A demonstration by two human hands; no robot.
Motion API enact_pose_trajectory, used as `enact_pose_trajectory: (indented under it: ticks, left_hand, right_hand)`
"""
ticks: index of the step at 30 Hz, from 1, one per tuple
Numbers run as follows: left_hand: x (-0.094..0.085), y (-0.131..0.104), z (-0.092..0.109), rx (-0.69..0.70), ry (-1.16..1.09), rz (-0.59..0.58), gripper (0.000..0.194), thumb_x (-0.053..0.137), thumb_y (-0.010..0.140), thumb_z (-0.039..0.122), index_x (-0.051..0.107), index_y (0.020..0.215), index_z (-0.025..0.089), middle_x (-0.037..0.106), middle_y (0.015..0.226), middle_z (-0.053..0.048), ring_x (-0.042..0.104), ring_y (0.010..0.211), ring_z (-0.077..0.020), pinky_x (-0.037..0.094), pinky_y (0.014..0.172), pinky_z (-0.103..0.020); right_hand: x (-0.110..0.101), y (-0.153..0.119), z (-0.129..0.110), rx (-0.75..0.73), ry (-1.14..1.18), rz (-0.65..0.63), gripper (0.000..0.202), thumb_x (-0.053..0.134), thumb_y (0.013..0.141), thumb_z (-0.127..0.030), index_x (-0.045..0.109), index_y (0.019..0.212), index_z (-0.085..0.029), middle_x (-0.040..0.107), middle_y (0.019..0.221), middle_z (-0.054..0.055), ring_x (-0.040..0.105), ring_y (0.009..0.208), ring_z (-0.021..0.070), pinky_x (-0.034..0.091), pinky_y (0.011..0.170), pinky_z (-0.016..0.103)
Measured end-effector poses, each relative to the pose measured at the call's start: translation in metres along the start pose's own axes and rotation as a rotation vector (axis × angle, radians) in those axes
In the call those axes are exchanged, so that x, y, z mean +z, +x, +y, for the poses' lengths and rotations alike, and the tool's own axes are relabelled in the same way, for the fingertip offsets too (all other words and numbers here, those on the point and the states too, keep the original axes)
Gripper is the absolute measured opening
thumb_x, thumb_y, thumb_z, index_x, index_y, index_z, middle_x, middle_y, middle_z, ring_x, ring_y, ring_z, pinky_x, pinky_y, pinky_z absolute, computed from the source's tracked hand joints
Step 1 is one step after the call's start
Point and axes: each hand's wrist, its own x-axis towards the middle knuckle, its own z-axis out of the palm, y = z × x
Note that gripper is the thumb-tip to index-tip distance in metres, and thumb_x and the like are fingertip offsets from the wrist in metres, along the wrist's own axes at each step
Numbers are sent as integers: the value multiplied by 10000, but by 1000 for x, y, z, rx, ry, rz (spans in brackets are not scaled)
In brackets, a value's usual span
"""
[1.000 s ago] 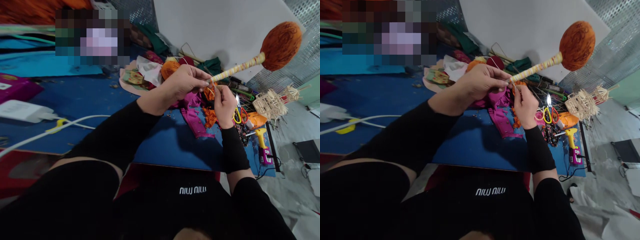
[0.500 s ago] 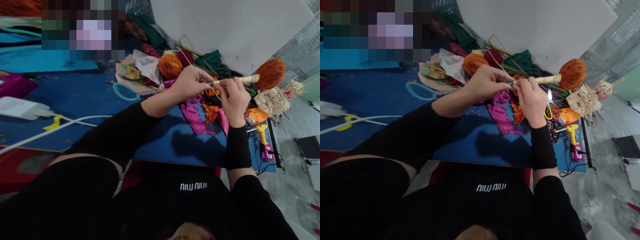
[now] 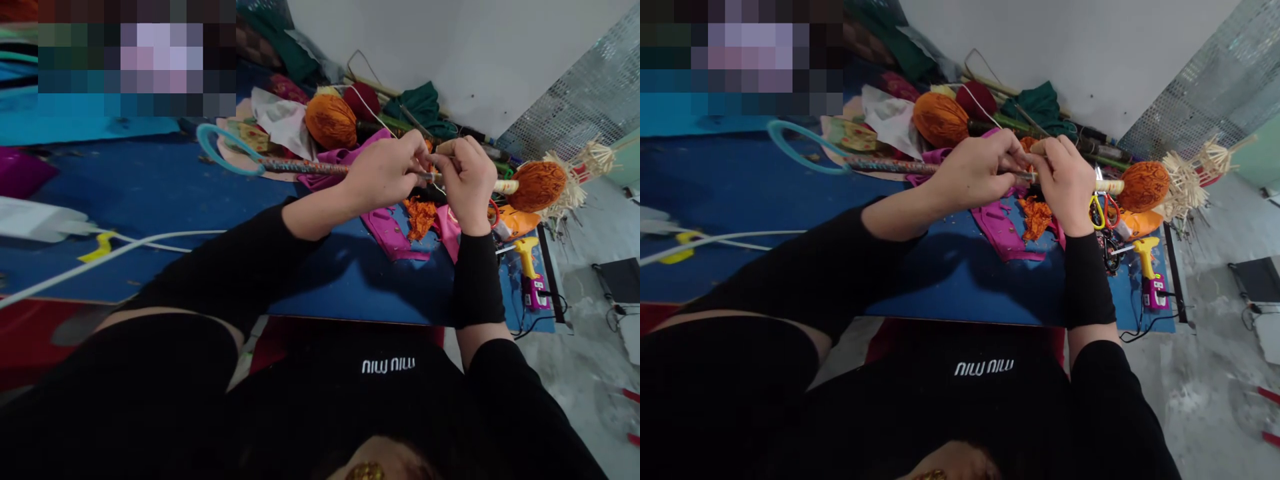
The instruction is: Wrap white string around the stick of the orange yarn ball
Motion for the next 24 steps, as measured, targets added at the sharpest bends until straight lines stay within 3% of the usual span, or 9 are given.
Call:
enact_pose_trajectory:
  ticks: [6,9,15,21,24]
  left_hand:
    - [-1,-1,3,96,31,-47,226,552,800,80,709,848,236,829,884,-23,756,811,-212,515,736,-328]
    - [-1,-2,3,142,88,-58,242,555,857,119,752,923,244,840,926,-17,760,813,-210,508,740,-323]
    - [2,-7,3,146,250,-79,353,600,958,213,791,1252,265,836,926,-35,784,841,-250,521,756,-323]
    - [1,-7,0,178,272,-85,384,578,980,230,857,1242,262,872,1034,-73,800,910,-260,528,774,-340]
    - [-4,-5,0,151,256,-83,398,589,952,210,878,1220,264,877,1054,-74,796,911,-267,523,776,-362]
  right_hand:
    - [8,2,13,8,67,3,301,603,1100,-456,603,871,-261,670,907,18,638,899,201,534,856,375]
    - [9,2,16,46,67,-53,294,588,1103,-451,613,871,-272,706,920,19,646,921,211,522,866,386]
    - [3,2,13,158,30,-178,290,539,1107,-395,656,856,-308,779,927,29,649,957,245,496,871,405]
    - [-1,5,-1,220,49,-217,305,634,1074,-397,651,799,-266,765,896,32,664,925,226,507,890,399]
    - [-8,4,-6,203,62,-169,189,698,1035,-363,713,895,-237,768,919,27,671,891,213,524,872,392]
